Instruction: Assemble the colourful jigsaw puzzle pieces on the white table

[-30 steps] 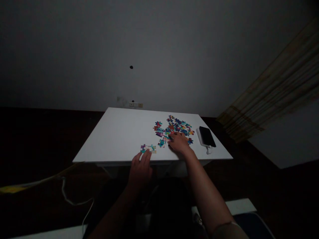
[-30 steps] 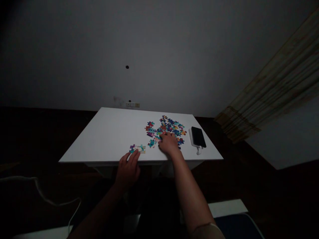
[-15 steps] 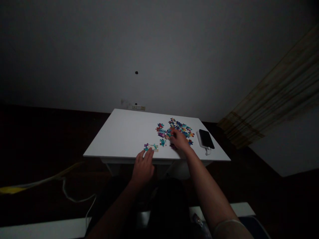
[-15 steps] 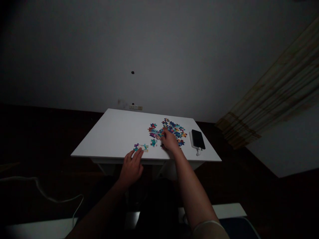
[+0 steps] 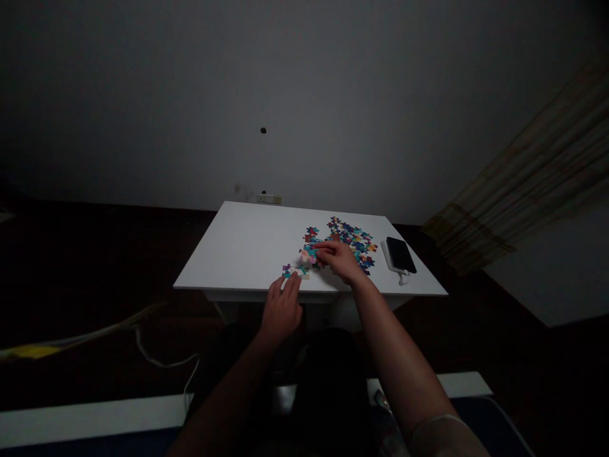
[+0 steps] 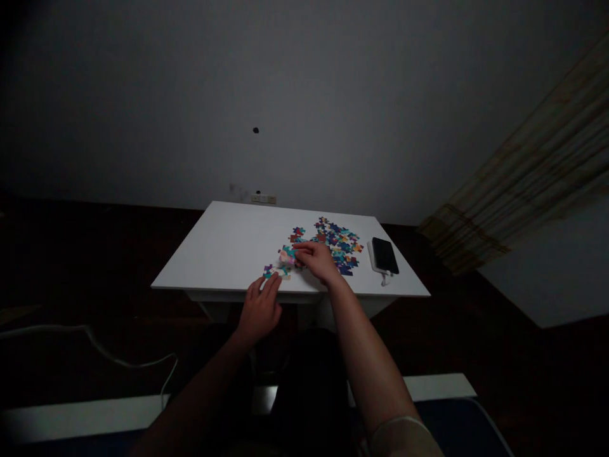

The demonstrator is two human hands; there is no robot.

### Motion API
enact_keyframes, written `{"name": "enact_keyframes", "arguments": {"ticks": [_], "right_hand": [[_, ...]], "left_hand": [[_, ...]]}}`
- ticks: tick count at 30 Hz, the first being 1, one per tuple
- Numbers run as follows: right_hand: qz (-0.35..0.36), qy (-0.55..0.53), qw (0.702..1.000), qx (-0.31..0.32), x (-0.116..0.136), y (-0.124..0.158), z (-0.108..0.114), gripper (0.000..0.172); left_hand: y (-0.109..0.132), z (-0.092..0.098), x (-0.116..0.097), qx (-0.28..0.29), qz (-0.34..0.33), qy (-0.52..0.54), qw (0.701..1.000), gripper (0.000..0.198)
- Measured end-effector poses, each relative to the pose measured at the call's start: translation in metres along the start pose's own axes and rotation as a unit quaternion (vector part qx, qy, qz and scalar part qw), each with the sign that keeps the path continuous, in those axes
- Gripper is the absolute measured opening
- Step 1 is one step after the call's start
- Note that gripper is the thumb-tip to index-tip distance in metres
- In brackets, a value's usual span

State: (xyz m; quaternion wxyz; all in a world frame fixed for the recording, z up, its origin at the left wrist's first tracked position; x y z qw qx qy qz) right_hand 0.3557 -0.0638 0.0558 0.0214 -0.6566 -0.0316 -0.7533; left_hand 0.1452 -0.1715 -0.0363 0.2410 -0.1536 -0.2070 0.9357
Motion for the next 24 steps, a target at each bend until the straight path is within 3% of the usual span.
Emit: {"name": "enact_keyframes", "arguments": {"ticks": [9, 24], "right_hand": [[0.008, -0.009, 1.0, 0.028, 0.005, 0.0, -0.018, 0.034], [0.021, 0.02, 0.997, 0.071, -0.002, -0.007, -0.02, 0.041]], "left_hand": [[0.001, 0.0, 0.001, 0.007, 0.001, 0.005, 1.0, 0.074], [0.001, -0.001, 0.002, 0.006, -0.005, -0.004, 1.0, 0.077]]}}
Point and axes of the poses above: each hand's wrist, its own y-axis away from the middle knuckle, its own z-axis out of the back of the hand, x = y × z, the point moved 2 cm from there along -y, towards the middle knuckle, and after that the axes turned 4 degrees about -z, right-handed, at the moved point
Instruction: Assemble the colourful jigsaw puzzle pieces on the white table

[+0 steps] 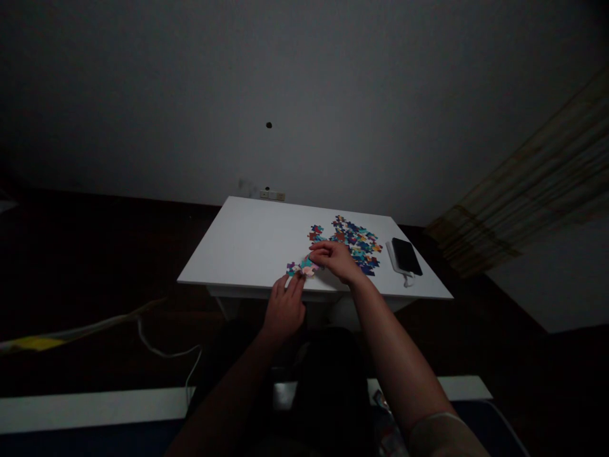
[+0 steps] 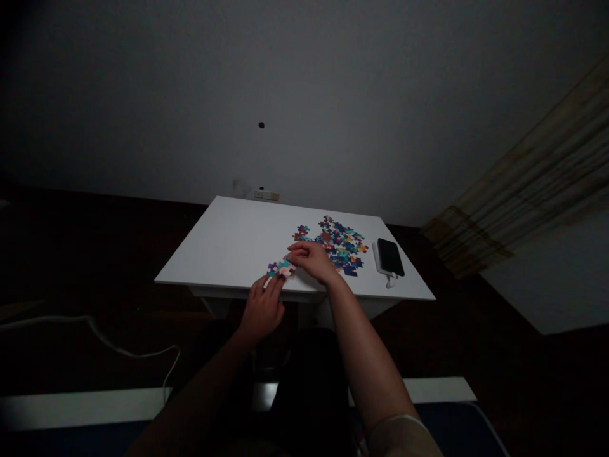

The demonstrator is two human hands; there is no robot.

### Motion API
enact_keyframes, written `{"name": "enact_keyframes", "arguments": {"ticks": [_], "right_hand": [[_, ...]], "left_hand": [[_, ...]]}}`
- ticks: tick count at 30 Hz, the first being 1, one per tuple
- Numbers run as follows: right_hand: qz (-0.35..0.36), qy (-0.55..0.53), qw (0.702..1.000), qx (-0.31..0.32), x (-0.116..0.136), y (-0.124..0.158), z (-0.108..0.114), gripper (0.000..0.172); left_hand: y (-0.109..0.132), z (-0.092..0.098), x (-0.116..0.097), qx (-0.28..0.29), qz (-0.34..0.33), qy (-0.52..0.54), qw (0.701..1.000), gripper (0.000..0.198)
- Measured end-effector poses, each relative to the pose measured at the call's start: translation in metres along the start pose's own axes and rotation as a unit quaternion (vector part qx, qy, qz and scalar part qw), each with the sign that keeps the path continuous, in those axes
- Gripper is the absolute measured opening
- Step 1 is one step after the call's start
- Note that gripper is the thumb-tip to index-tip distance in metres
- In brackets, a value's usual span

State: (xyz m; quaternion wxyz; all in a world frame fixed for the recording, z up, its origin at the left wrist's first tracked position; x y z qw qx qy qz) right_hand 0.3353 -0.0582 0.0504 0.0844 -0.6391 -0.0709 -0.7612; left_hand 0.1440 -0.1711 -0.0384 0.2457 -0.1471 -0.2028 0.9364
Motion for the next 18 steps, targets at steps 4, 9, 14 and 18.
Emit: {"name": "enact_keyframes", "arguments": {"ticks": [4, 9, 14, 18], "right_hand": [[0.007, -0.005, 1.0, 0.009, -0.003, -0.002, 0.0, 0.043], [0.009, -0.044, 0.999, -0.012, -0.006, -0.001, -0.002, 0.041], [-0.003, -0.139, 0.987, -0.075, -0.014, 0.007, -0.012, 0.056], [-0.035, -0.212, 0.969, -0.119, -0.028, 0.013, -0.027, 0.056]], "left_hand": [[0.0, 0.0, 0.0, 0.004, 0.004, -0.007, 1.0, 0.077], [0.0, 0.001, -0.001, 0.001, -0.001, -0.009, 1.0, 0.076], [0.0, 0.0, 0.0, -0.001, -0.001, -0.012, 1.0, 0.074], [0.001, -0.001, -0.001, -0.004, -0.001, -0.013, 1.0, 0.075]]}}
Point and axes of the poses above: each hand's wrist, its own y-axis away from the middle knuckle, its own z-axis out of the back of the hand, x = y × z, the point moved 2 cm from there along -y, towards the middle knuckle, and after that the axes turned 4 degrees about -z, right-handed, at the moved point
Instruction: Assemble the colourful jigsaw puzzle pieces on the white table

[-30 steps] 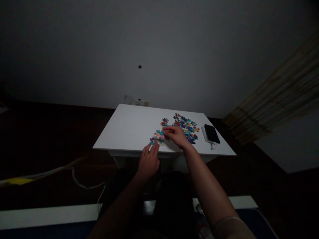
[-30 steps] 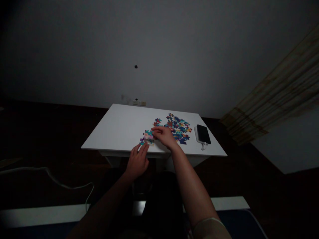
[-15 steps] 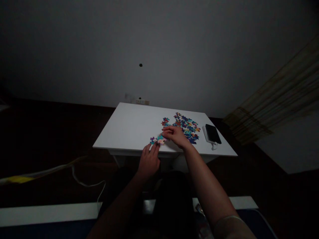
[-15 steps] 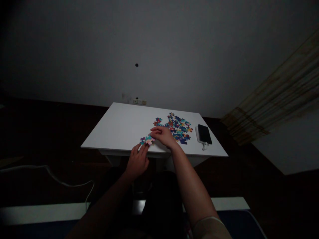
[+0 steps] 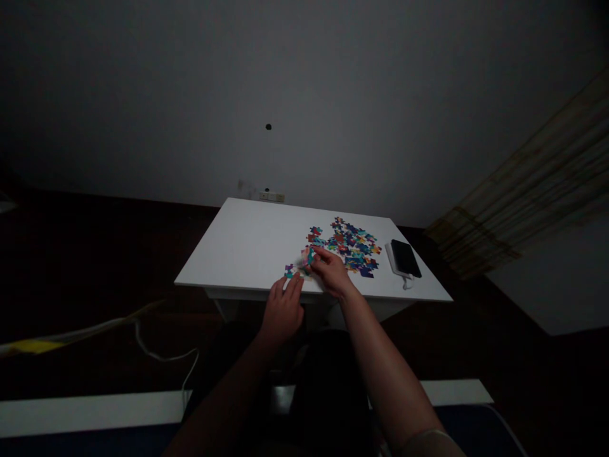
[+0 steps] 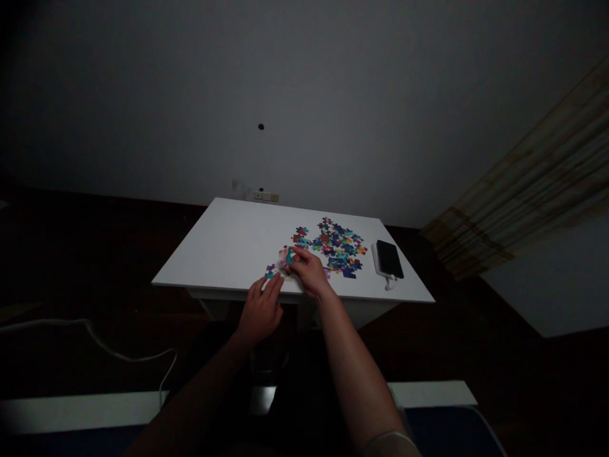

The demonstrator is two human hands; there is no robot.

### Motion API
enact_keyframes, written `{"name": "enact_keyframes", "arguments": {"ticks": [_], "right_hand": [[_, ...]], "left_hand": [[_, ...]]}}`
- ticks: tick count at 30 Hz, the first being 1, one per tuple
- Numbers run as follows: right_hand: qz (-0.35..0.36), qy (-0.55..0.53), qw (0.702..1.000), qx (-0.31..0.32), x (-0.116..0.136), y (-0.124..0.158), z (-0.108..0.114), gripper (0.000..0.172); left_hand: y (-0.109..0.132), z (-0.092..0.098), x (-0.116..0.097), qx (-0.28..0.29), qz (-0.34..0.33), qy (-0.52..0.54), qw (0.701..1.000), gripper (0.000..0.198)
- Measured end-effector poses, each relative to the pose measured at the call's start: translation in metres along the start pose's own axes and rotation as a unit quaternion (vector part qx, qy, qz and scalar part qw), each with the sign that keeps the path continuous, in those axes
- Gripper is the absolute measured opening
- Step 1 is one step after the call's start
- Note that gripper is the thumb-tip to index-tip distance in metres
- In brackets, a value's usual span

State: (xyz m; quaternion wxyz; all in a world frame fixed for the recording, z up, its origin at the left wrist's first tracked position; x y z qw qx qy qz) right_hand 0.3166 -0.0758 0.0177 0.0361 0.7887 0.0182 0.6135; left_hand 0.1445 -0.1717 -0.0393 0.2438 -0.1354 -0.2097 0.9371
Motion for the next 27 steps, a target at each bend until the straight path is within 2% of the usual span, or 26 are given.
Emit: {"name": "enact_keyframes", "arguments": {"ticks": [4, 10, 15, 19, 23, 27], "right_hand": [[-0.033, -0.063, 0.997, -0.013, -0.016, 0.006, -0.008, 0.039], [-0.027, -0.082, 0.996, -0.033, -0.022, 0.007, -0.013, 0.031], [-0.025, -0.05, 0.998, -0.025, -0.024, 0.005, -0.017, 0.042], [0.03, 0.043, 0.999, 0.003, -0.017, -0.004, -0.021, 0.05], [0.099, 0.218, 0.971, 0.015, -0.011, -0.017, -0.025, 0.032], [0.128, 0.317, 0.939, 0.022, -0.018, -0.027, -0.028, 0.028]], "left_hand": [[-0.001, 0.001, -0.001, 0.007, 0.002, 0.001, 1.0, 0.074], [-0.002, 0.002, -0.002, 0.01, 0.004, 0.0, 1.0, 0.073], [-0.002, 0.001, -0.003, 0.012, 0.007, -0.002, 1.0, 0.076], [-0.003, 0.001, -0.005, 0.01, 0.015, 0.003, 1.0, 0.077], [-0.006, 0.006, -0.007, 0.024, 0.027, 0.007, 0.999, 0.077], [-0.007, 0.011, -0.006, 0.034, 0.021, 0.018, 0.999, 0.074]]}}
Point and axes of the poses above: each hand's wrist, its own y-axis away from the middle knuckle, its own z-axis out of the back of the hand, x = y × z, the point moved 2 cm from there along -y, towards the middle knuckle, and after that the axes turned 4 degrees about -z, right-handed, at the moved point
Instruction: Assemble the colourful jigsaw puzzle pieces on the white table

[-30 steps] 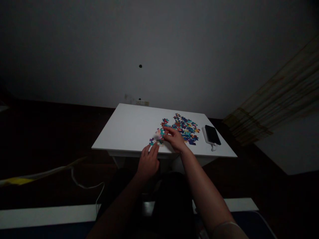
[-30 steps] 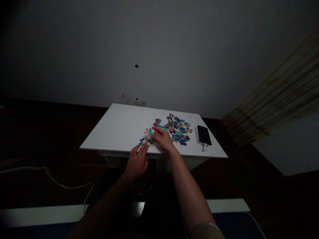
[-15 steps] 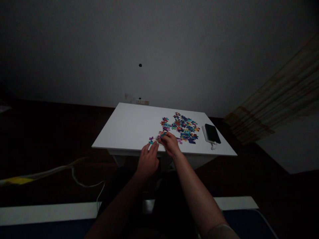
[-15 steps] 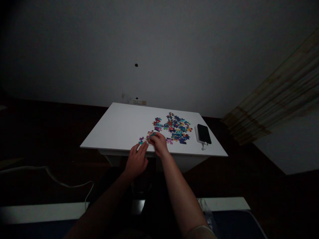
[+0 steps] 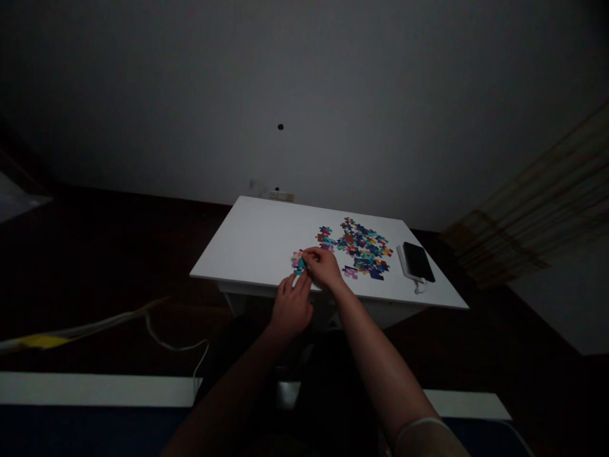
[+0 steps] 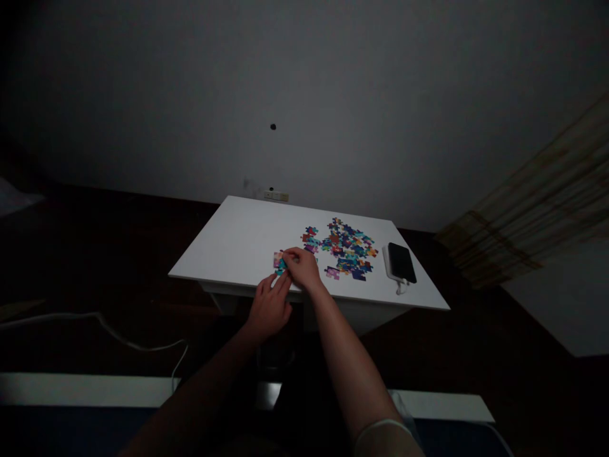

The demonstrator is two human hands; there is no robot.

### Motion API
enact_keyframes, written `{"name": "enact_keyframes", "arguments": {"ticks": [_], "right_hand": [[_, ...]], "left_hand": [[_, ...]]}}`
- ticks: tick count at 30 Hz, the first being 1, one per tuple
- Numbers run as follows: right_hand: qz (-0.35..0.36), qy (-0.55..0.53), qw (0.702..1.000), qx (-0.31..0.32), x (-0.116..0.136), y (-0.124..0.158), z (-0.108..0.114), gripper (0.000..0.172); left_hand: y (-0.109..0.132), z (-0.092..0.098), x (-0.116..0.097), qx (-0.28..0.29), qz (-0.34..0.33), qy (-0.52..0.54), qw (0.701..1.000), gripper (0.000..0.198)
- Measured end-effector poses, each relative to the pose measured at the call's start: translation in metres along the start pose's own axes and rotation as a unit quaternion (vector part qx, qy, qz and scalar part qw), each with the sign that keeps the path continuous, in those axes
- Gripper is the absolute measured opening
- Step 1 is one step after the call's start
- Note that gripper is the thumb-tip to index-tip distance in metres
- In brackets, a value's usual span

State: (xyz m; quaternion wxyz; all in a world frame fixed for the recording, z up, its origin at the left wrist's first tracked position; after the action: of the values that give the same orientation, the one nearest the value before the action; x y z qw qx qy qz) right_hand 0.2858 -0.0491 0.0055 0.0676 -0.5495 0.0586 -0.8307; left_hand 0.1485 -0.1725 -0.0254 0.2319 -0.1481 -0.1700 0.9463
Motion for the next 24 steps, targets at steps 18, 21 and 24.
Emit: {"name": "enact_keyframes", "arguments": {"ticks": [18, 21, 24], "right_hand": [[0.001, 0.063, 0.997, 0.055, -0.015, -0.017, -0.017, 0.021], [0.001, 0.066, 0.996, 0.054, -0.016, -0.015, -0.018, 0.02], [0.013, 0.077, 0.996, 0.039, -0.009, -0.011, -0.018, 0.018]], "left_hand": [[0.003, -0.004, 0.002, 0.0, -0.003, 0.008, 1.0, 0.077], [0.003, -0.005, 0.002, -0.001, -0.007, 0.016, 1.0, 0.075], [0.003, -0.006, 0.003, -0.006, -0.009, 0.019, 1.0, 0.072]]}}
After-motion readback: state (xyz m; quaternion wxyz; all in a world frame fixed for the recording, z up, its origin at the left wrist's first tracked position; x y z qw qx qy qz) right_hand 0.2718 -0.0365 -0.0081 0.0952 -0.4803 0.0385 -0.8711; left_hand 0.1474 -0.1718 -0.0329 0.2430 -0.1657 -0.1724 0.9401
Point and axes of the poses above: each hand's wrist, its own y-axis away from the middle knuckle, its own z-axis out of the back of the hand, x = y × z, the point moved 2 cm from there along -y, towards the middle knuckle, and after that the axes turned 4 degrees about -z, right-handed, at the moved point
